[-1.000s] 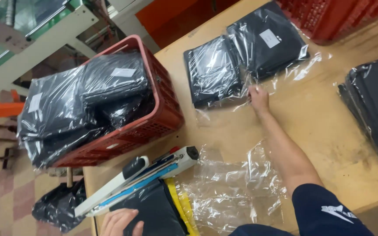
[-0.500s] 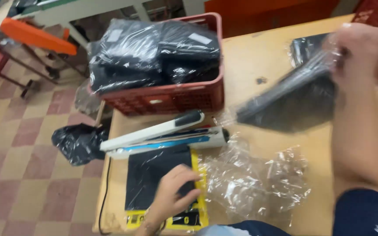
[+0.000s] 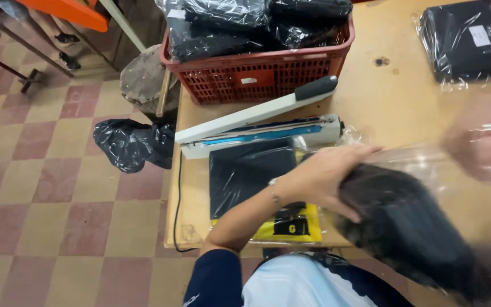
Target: Sealing black items inside clear plastic bags using a manual impulse heat sealer
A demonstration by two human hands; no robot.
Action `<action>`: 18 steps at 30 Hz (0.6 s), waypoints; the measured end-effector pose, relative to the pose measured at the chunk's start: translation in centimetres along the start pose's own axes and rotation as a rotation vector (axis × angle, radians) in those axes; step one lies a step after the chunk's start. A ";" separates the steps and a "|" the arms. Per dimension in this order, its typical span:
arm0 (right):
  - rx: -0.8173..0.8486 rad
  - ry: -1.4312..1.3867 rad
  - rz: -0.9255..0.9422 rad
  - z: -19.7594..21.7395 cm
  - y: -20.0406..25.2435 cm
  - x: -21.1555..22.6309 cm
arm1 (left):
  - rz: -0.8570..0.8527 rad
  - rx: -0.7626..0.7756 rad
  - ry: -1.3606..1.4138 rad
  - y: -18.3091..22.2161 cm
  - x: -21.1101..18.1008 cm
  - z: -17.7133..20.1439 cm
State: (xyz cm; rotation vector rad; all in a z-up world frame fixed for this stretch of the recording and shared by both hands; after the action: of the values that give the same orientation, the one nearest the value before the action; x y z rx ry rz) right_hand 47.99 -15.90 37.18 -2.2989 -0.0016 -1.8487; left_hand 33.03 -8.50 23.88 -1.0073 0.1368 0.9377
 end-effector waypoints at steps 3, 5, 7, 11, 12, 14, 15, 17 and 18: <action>-0.022 0.178 -0.037 -4.9 -2.9 -2.5 | 0.124 -0.052 0.139 5.3 -2.0 3.3; -0.043 0.295 -0.068 -7.7 -5.8 -4.4 | 0.207 -0.105 0.113 8.8 -2.8 4.6; -0.070 0.352 -0.080 -9.7 -9.1 -6.6 | 0.290 -0.155 0.083 12.4 -2.8 5.6; -0.131 0.314 -0.170 -7.9 -14.4 -11.9 | 0.757 -0.505 0.094 21.6 -0.1 6.7; -0.174 0.346 -0.173 -6.7 -15.4 -13.0 | 0.864 -0.657 0.100 24.0 0.4 7.2; -0.266 0.419 -0.246 -2.8 -13.3 -15.4 | 0.912 -0.811 0.199 28.4 2.4 5.3; -0.350 0.491 -0.329 -0.7 -12.0 -17.1 | 0.964 -0.972 0.301 31.3 3.0 3.9; -0.346 0.380 -0.449 2.9 -9.5 -24.6 | 1.028 -1.057 0.317 35.4 5.7 2.6; -0.345 0.275 -0.556 5.0 -8.1 -28.6 | 1.077 -1.138 0.331 37.5 7.2 1.7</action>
State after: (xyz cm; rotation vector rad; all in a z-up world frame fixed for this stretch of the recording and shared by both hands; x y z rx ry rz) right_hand 45.50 -3.86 9.68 -2.4061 -0.3410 -2.6118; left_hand 9.77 4.49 -3.53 -2.2418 0.4836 1.9017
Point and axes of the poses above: each hand's wrist, its own y-axis away from the middle knuckle, its own z-axis out of the back of the hand, x = y × z, the point moved 8 cm from there along -y, towards the middle knuckle, and after that the axes turned 13 degrees about -z, right-handed, at the moved point
